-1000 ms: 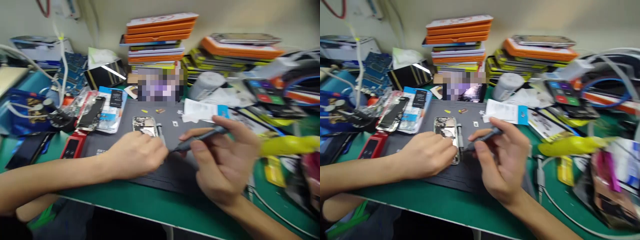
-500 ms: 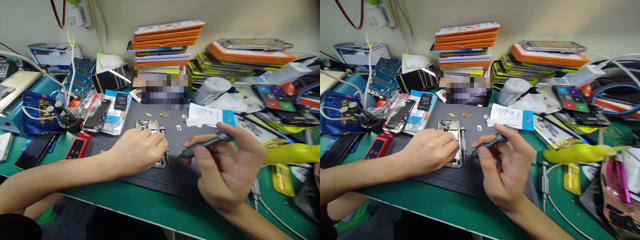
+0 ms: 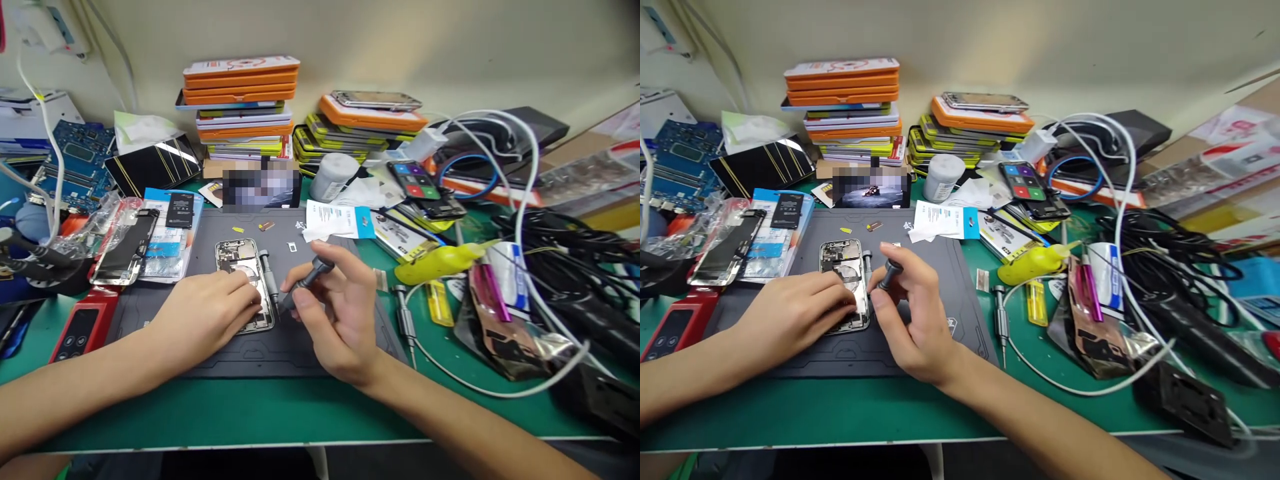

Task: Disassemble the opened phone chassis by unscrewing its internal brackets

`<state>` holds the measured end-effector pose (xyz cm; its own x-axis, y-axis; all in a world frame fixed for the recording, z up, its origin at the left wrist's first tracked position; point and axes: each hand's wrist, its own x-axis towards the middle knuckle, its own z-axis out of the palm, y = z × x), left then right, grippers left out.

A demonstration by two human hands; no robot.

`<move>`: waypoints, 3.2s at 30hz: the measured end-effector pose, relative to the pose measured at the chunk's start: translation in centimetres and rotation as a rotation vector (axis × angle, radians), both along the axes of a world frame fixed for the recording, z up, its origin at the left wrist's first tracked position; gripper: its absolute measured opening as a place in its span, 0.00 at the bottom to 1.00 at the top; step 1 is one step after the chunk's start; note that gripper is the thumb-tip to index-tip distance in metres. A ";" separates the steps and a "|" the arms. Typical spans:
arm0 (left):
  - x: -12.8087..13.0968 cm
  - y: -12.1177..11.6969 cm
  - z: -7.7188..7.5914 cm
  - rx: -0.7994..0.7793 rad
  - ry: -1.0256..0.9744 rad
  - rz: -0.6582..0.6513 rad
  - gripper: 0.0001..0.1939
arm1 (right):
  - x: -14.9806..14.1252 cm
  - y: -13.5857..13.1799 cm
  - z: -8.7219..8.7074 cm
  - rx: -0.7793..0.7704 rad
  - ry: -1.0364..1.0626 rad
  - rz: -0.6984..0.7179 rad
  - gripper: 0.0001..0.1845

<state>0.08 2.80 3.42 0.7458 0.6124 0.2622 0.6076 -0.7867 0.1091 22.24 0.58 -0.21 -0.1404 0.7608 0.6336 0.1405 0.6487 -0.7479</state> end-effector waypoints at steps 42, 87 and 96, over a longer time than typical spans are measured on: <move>-0.2 0.1 -0.2 0.091 -0.040 -0.034 0.14 | -0.3 1.2 -0.6 0.317 -0.252 0.159 0.33; -0.6 0.8 0.2 -0.275 -0.162 -0.052 0.08 | 0.1 0.3 -0.4 0.067 -0.060 0.059 0.34; -0.3 0.6 -0.1 -0.221 -0.105 -0.104 0.10 | 0.8 0.0 -0.4 0.031 -0.051 0.009 0.31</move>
